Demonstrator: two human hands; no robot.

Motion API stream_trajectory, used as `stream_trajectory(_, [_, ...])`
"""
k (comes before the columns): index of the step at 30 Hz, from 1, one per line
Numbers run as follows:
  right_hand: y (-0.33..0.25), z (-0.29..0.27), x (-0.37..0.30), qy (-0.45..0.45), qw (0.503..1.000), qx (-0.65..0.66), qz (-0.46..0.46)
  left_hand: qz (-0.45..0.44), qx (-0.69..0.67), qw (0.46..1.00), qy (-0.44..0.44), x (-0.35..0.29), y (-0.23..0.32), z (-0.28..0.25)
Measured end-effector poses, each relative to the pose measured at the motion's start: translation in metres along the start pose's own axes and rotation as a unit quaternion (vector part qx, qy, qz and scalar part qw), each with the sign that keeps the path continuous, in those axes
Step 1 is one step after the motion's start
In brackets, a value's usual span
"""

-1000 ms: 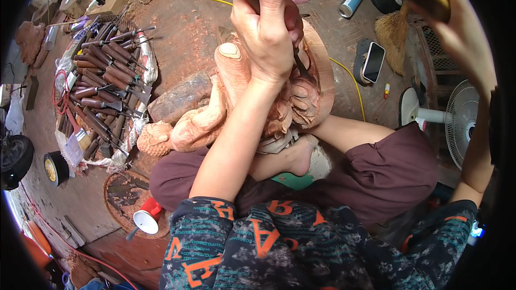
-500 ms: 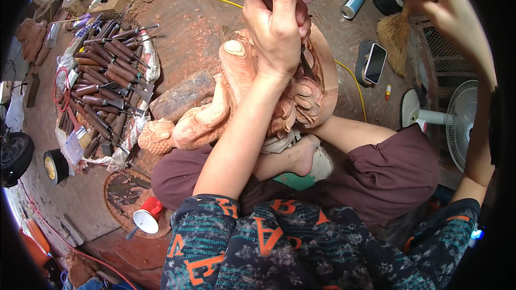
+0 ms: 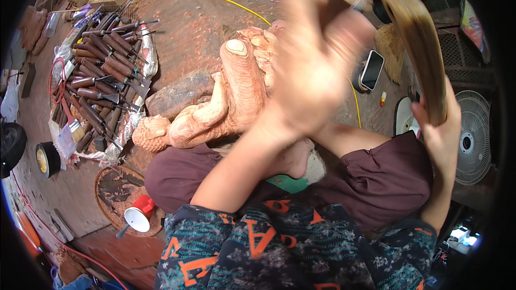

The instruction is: The person is carving a large wooden sculpture of a reclining figure, likely a Buddha, using a chisel and a wooden mallet. They repeatedly strike the chisel to shape the wood, occasionally switching tools from a nearby collection on the floor.

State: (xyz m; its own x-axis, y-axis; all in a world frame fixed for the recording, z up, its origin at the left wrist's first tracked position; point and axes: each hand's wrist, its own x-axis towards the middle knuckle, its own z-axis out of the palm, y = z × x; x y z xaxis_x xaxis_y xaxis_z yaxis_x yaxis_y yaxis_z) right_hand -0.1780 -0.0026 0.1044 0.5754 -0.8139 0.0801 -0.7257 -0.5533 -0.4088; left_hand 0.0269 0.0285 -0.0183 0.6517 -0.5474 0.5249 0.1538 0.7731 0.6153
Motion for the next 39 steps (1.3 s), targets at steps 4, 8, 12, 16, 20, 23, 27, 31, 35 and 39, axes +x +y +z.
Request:
stream_trajectory(4, [0.032,-0.003,-0.032,0.015,0.998,-0.059,0.027,0.067,0.16,0.966,-0.194,-0.056,0.014,0.019])
stream_trajectory(8, [0.047,-0.015,-0.049,0.008,0.995,-0.068,0.072,0.06,0.139,0.97,-0.192,-0.102,0.025,0.011])
stream_trajectory(12, [0.044,-0.009,-0.045,0.055,0.987,-0.13,-0.08,0.103,0.16,0.967,-0.17,-0.117,0.024,-0.003])
stream_trajectory(16, [0.029,-0.007,-0.037,0.045,0.944,-0.16,-0.286,0.116,0.147,0.97,-0.153,-0.112,0.02,-0.004])
stream_trajectory(20, [0.018,0.0,-0.044,0.033,0.928,-0.158,-0.335,0.111,0.131,0.977,-0.129,-0.11,0.014,-0.007])
stream_trajectory(23, [0.012,0.003,-0.046,0.048,0.921,-0.153,-0.354,0.111,0.131,0.978,-0.119,-0.106,0.014,-0.006])
stream_trajectory(27, [0.01,0.004,-0.049,0.071,0.914,-0.131,-0.377,0.114,0.14,0.977,-0.113,-0.103,0.013,-0.009])
stream_trajectory(31, [0.005,0.003,-0.043,0.043,0.902,-0.192,-0.383,0.123,0.147,0.974,-0.118,-0.106,0.009,-0.008])
stream_trajectory(35, [0.009,0.003,-0.04,0.014,0.891,-0.202,-0.406,0.13,0.14,0.973,-0.127,-0.107,0.008,-0.011])
stream_trajectory(39, [-0.001,0.001,-0.037,-0.019,0.883,-0.275,-0.38,0.141,0.155,0.966,-0.155,-0.11,0.005,-0.017])
